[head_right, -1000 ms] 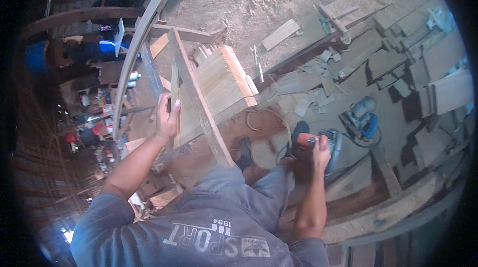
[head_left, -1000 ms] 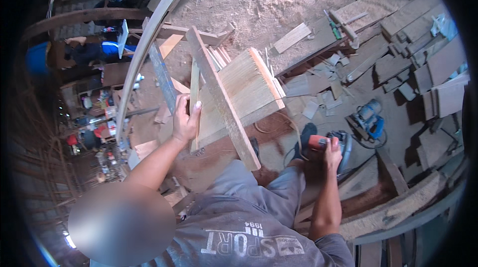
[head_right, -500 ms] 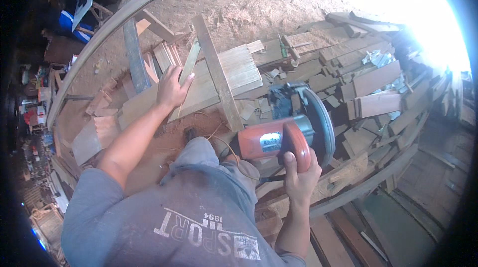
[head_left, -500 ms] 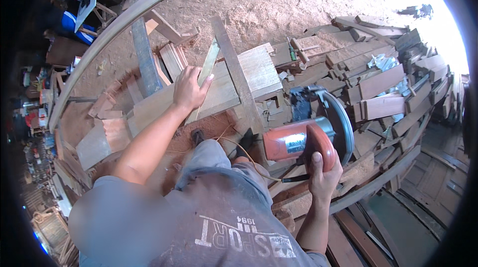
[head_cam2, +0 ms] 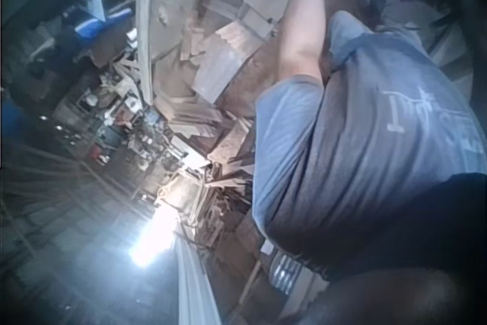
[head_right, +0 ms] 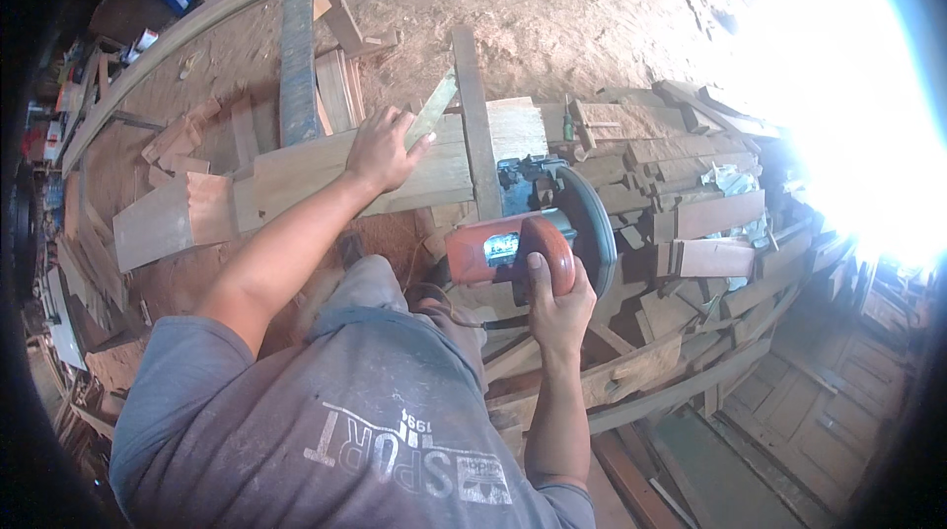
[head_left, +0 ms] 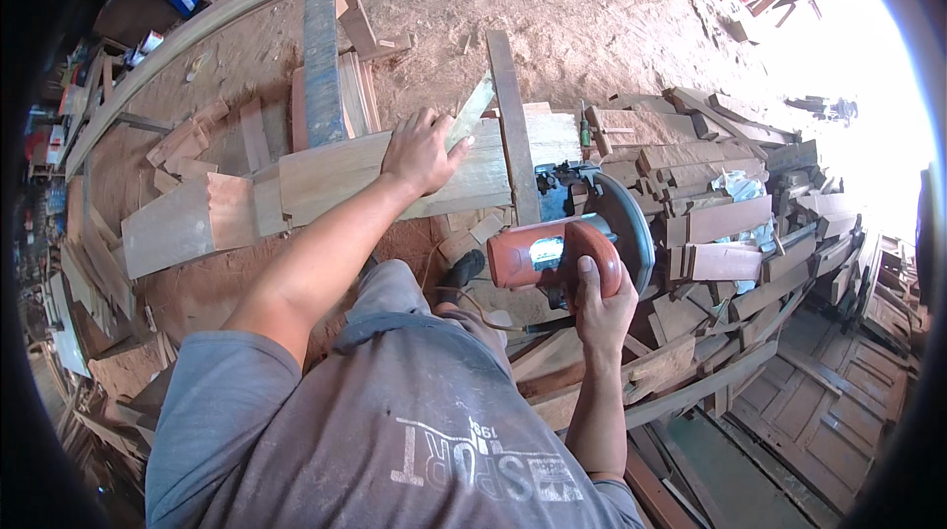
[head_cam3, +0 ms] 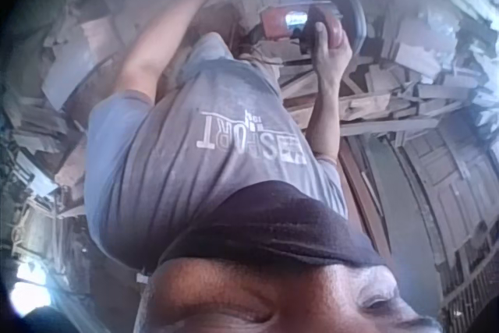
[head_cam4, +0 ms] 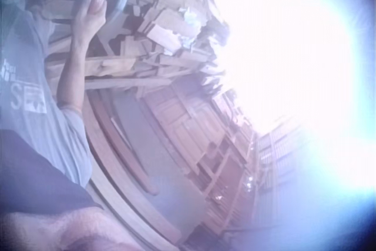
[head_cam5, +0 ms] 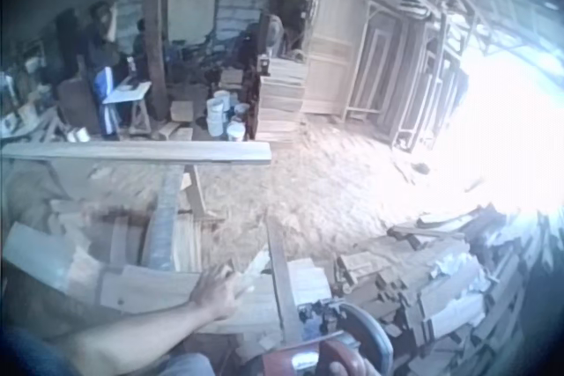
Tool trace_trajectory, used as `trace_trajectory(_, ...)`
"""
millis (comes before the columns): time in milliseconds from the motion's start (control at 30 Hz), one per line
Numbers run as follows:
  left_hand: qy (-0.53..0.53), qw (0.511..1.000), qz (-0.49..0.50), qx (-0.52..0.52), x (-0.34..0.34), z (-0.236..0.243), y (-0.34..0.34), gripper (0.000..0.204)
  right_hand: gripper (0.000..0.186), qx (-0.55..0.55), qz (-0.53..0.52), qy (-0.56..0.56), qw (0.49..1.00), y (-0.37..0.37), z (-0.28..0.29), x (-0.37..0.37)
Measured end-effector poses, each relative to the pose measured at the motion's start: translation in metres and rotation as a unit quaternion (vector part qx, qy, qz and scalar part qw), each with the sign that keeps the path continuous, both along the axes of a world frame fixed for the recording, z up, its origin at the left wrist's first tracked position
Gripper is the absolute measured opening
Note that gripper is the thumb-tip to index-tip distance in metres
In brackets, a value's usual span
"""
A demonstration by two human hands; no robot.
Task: The person selects wooden planks, measures and marks them with a square and pencil, then uses a handheld circular saw to cut the planks. The person stacks the cut pieces and continues the process with additional planks.
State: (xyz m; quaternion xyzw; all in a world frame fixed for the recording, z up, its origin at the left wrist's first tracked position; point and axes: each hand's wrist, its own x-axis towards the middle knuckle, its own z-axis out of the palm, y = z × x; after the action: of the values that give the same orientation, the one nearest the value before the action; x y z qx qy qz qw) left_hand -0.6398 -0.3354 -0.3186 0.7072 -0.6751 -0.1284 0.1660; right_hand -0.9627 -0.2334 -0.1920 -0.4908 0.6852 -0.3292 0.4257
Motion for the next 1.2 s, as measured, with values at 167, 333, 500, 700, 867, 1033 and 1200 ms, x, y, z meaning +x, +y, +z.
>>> trace_trajectory(167, 0.003, 1.0, -0.005, 0.008, 0.001, -0.001, 0.0, 0.058, 0.042, -0.014, 0.025, -0.005, 1.0, -0.016, -0.002, 0.008)
trace_trajectory(333, 0.007, 1.0, 0.0, -0.005, 0.0, -0.002, 0.001, 0.058, 0.04, 0.039, 0.029, -0.037, 0.998, -0.023, 0.0, 0.009)
trace_trajectory(500, 0.015, 1.0, -0.002, -0.005, 0.001, -0.004, -0.002, 0.059, 0.037, 0.038, 0.037, -0.081, 0.995, -0.037, 0.003, 0.015)
trace_trajectory(700, 0.0, 0.999, -0.008, 0.045, 0.002, 0.003, -0.004, 0.064, 0.037, 0.027, 0.04, -0.116, 0.992, -0.062, 0.004, 0.032)
trace_trajectory(867, 0.001, 0.999, -0.005, 0.031, 0.001, 0.002, -0.004, 0.064, 0.037, 0.023, 0.063, -0.078, 0.995, -0.082, 0.009, 0.042)
trace_trajectory(1033, 0.004, 1.0, -0.011, -0.007, 0.002, -0.003, -0.003, 0.053, 0.037, 0.005, 0.067, -0.09, 0.994, -0.1, 0.006, 0.052)
trace_trajectory(1200, 0.003, 0.998, -0.016, 0.067, 0.001, 0.012, -0.006, 0.058, 0.038, -0.022, 0.086, -0.076, 0.993, -0.119, 0.002, 0.058)
